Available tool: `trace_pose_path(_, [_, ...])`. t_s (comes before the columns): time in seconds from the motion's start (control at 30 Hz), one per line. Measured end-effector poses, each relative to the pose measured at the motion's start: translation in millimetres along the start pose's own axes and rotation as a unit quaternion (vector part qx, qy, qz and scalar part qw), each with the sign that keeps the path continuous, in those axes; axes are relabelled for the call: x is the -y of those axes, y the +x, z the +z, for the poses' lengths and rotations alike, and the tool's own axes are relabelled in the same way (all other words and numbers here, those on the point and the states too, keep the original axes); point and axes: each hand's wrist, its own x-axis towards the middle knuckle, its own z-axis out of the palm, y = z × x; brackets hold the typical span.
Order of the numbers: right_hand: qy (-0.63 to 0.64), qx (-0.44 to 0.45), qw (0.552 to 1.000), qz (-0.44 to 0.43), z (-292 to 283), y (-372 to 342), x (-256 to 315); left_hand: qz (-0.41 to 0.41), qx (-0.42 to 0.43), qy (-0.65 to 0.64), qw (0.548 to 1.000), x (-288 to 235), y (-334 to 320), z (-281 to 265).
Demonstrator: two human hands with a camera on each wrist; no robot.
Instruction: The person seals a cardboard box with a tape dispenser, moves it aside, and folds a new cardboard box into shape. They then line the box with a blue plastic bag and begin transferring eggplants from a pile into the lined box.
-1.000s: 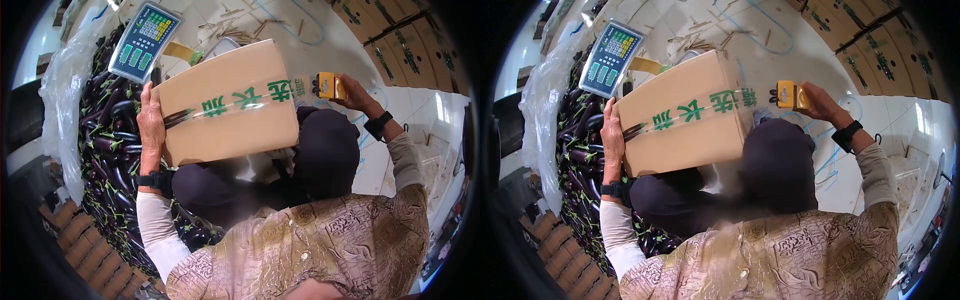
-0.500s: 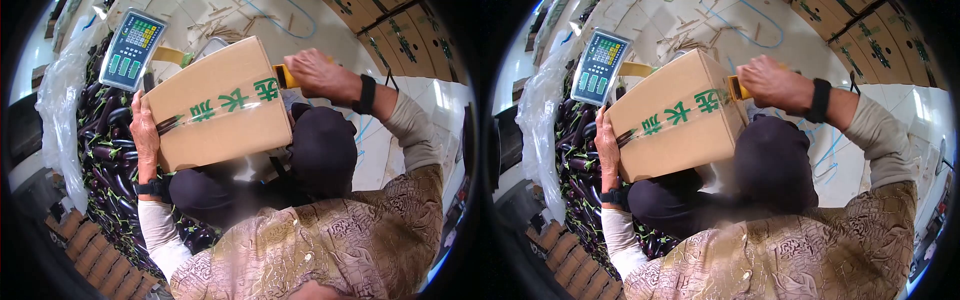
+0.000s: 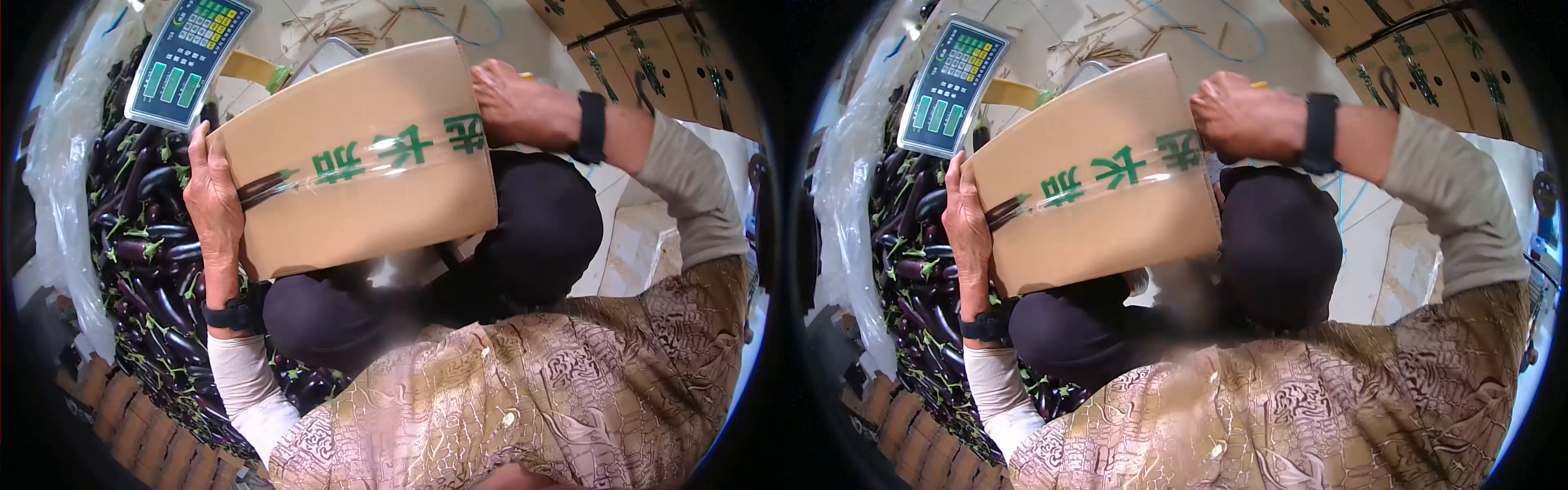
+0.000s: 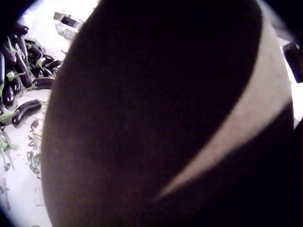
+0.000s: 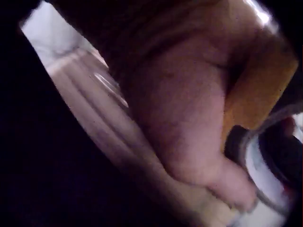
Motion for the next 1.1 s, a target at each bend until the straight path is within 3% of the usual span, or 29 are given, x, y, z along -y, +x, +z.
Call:
trace_pose_path(0.03, [-0.014, -0.046, 0.997, -0.053, 12, 8, -10, -0.003, -0.011, 0.003, 1.0, 0, 4, 0])
trace_pose_path(0.07, [0.023, -0.204, 0.972, -0.112, 53, 5, -10, 0.004, -0.006, 0.009, 1.0, -4, 4, -3])
trace_pose_path(0.1, [-0.07, -0.273, 0.956, -0.077, 101, 9, -5, 0.011, -0.014, 0.017, 1.0, -5, 3, -4])
trace_pose_path(0.13, [0.168, -0.275, 0.946, 0.023, 130, 19, -7, 0.003, -0.028, -0.004, 1.0, -1, 4, -2])
trace_pose_path(0.17, [0.407, -0.248, 0.87, 0.123, 148, 28, -7, -0.033, -0.022, -0.009, 0.999, 0, 2, -4])
trace_pose_path(0.2, [0.414, -0.24, 0.868, 0.132, 143, 25, -5, -0.04, -0.019, -0.021, 0.999, -1, 2, -5])
trace_pose_path(0.23, [0.295, -0.113, 0.943, 0.106, 126, 19, -6, -0.046, -0.009, -0.036, 0.998, -4, 1, -6])
trace_pose_path(0.27, [0.156, 0.005, 0.986, 0.066, 108, 22, -16, -0.06, -0.003, -0.045, 0.997, -6, 2, -8])
trace_pose_path(0.3, [0.152, -0.002, 0.986, 0.072, 104, 16, -28, -0.051, -0.007, -0.045, 0.998, -6, 6, -7])
trace_pose_path(0.37, [0.235, -0.07, 0.955, 0.164, 103, -11, -44, -0.039, -0.015, -0.031, 0.999, -3, 4, -5])
trace_pose_path(0.4, [0.291, 0.108, 0.919, 0.242, 94, -4, -61, -0.037, -0.006, -0.029, 0.999, -4, 4, -6])
trace_pose_path(0.43, [0.294, 0.104, 0.917, 0.249, 110, -12, -77, -0.029, -0.003, -0.028, 0.999, -5, 4, -4])
trace_pose_path(0.53, [0.518, 0.074, 0.793, 0.313, 145, -48, -92, -0.049, -0.001, -0.039, 0.998, -4, 4, -3])
trace_pose_path(0.63, [0.51, 0.057, 0.815, 0.271, 181, -58, -98, -0.065, 0.001, -0.046, 0.997, -5, 5, -1])
trace_pose_path(0.77, [0.533, 0.078, 0.799, 0.268, 212, -62, -105, -0.033, 0.015, -0.039, 0.999, -1, 6, -3])
trace_pose_path(0.83, [0.751, 0.117, 0.596, 0.257, 224, -65, -107, -0.023, 0.018, -0.043, 0.999, -3, 6, -3])
trace_pose_path(0.93, [0.783, 0.06, 0.56, 0.266, 240, -65, -101, -0.052, 0.021, -0.073, 0.996, -9, 6, -1])
trace_pose_path(1.07, [0.789, 0.077, 0.545, 0.272, 267, -53, -93, -0.056, 0.028, -0.065, 0.996, -7, 9, -1])
trace_pose_path(1.1, [0.713, 0.061, 0.641, 0.278, 270, -49, -94, -0.065, 0.022, -0.064, 0.996, -6, 9, -1])
